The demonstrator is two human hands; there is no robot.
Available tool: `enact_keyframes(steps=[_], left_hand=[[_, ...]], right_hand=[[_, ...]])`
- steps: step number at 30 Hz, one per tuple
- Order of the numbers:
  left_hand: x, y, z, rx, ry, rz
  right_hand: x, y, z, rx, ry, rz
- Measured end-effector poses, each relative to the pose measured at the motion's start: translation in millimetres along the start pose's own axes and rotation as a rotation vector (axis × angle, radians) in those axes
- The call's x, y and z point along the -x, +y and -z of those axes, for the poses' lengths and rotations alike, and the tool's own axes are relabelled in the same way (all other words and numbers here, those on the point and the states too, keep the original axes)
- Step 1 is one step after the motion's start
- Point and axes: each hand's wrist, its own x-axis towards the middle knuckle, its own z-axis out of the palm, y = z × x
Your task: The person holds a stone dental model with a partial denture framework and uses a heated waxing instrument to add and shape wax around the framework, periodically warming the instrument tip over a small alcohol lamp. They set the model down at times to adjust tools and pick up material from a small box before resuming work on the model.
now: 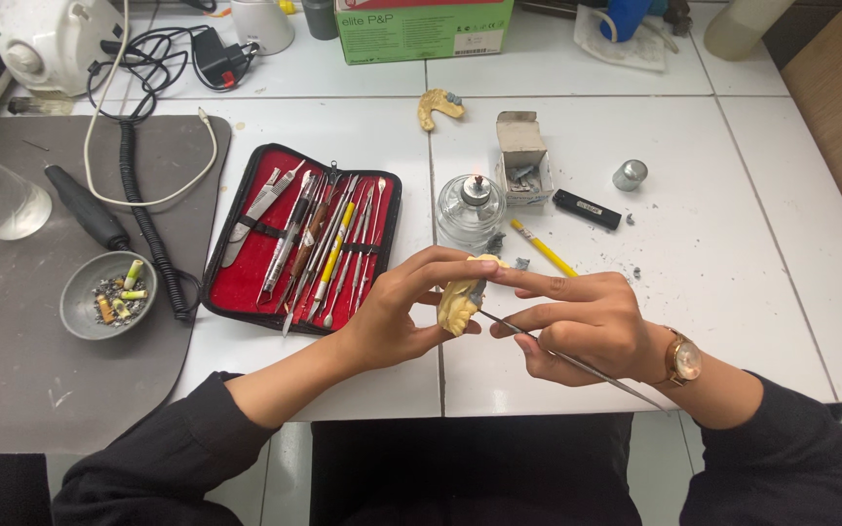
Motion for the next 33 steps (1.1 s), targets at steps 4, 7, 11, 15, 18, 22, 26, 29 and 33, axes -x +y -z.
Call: enact_keyframes(steps=[4,7,11,15,18,22,26,29,33], left_hand=[[0,-1,-1,-0.013,-0.001,0.000],[1,0,-1,-0.032,-0.013,-0.005],[1,1,0,-0.054,-0.019,0.006],[1,1,-1,-0.038,-0.015,-0.004],[2,3,-2,-0.036,-0.016,-0.004],[2,4,-4,-0.051,-0.009,0.004],[2,2,-5,-0.071,0.010,0.027],[3,1,-5,-0.105,0.000,0.048],[4,0,-5,-0.153,-0.002,0.001]], right_hand=[[3,0,1,-0.172,-0.011,-0.118],[5,0,0,-0.175,0.029,-0.134],[5,2,-3,-0.113,0.054,-0.071],[4,1,-4,-0.070,0.054,-0.039],[5,0,-4,0.009,0.056,0.001],[4,-1,-7,0.091,0.063,0.016],[4,-2,-8,0.102,0.069,-0.001],[3,-1,-8,0.030,0.091,-0.030],[5,-5,-3,-0.014,0.094,-0.039]])
